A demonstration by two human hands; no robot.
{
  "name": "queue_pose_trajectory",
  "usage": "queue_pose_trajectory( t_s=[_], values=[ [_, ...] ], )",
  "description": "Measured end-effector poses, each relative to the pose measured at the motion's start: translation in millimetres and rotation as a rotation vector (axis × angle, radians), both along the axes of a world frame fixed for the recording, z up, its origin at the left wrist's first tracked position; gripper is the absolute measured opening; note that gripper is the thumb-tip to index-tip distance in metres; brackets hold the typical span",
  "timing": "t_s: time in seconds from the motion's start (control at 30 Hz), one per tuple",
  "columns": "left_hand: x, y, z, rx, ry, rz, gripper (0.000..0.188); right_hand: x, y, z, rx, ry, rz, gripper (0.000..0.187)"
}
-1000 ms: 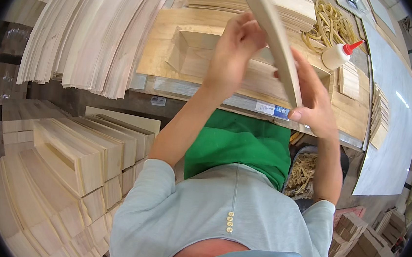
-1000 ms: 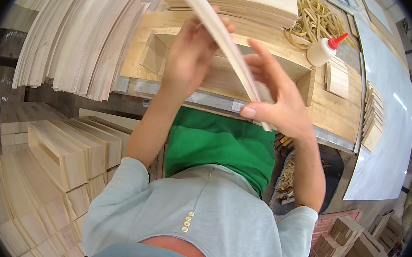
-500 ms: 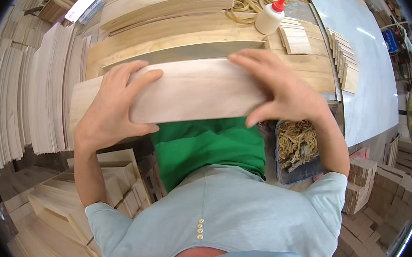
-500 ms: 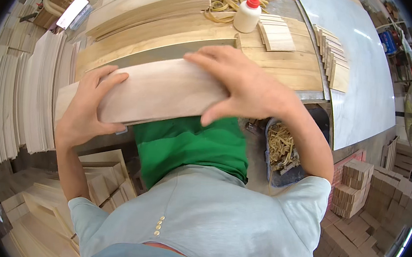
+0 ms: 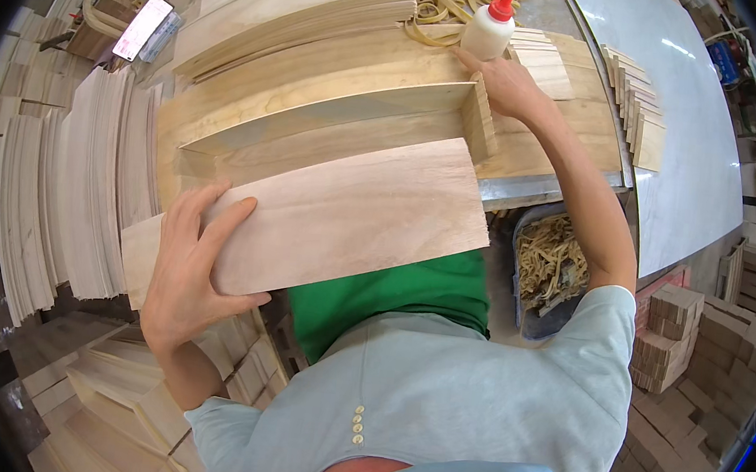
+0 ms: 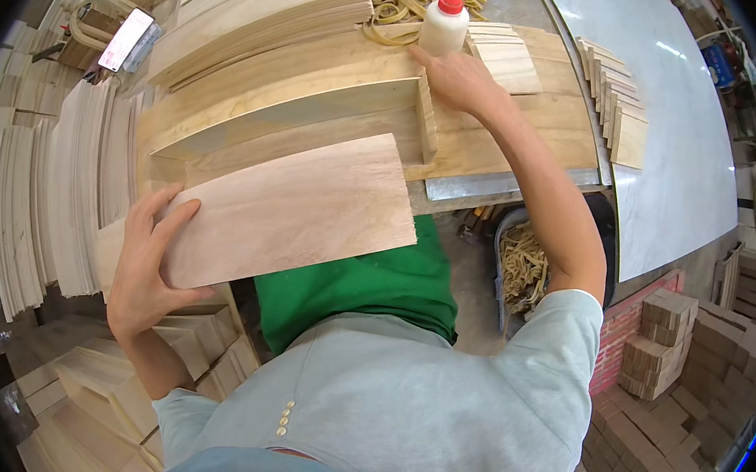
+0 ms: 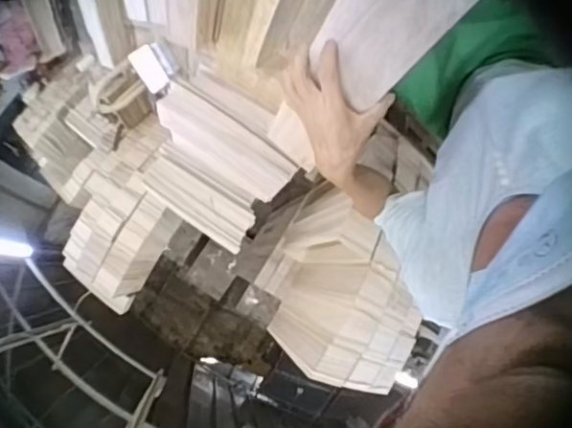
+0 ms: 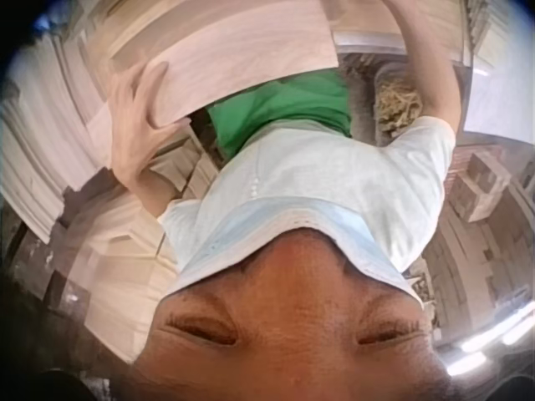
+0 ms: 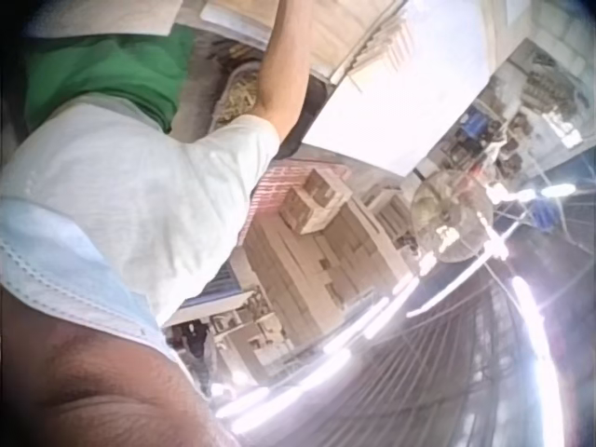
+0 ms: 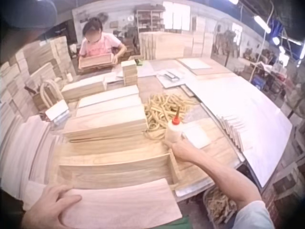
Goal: Applying glue and assembling thin wood panels to form small rectangular boxes.
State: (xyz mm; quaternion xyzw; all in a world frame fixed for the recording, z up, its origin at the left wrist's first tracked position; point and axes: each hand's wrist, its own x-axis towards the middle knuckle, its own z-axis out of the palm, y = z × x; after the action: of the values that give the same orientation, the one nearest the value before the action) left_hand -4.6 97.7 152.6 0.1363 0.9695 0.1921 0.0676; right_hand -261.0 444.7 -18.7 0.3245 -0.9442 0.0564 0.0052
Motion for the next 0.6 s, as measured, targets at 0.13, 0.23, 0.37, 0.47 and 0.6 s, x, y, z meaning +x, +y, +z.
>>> queue_pose_trajectory(
  t_s=[0.13,0.23,0.37,0.47,0.6],
  values=[
    [5,-2,-4,0.047,0.010,0.008,0.093,-3,-13,8,0.158,-0.182,-0.093,0.067],
    [5,-1,-7,0.071,0.017,-0.030,0.092,-6,-8,-5,0.051,-0.033,-0.033,0.045],
    [5,1,-11,0.091,0.015,-0.039,0.092,-5,-5,-8,-0.004,-0.031,-0.025,0.044],
    [5,-1,-12,0.092,0.009,-0.019,0.091,-2,6,-4,-0.128,-0.045,-0.044,0.040],
    [5,-11,-15,0.201,-0.018,0.065,0.093,40,25,58,-0.606,-0.333,-0.354,0.035]
  ],
)
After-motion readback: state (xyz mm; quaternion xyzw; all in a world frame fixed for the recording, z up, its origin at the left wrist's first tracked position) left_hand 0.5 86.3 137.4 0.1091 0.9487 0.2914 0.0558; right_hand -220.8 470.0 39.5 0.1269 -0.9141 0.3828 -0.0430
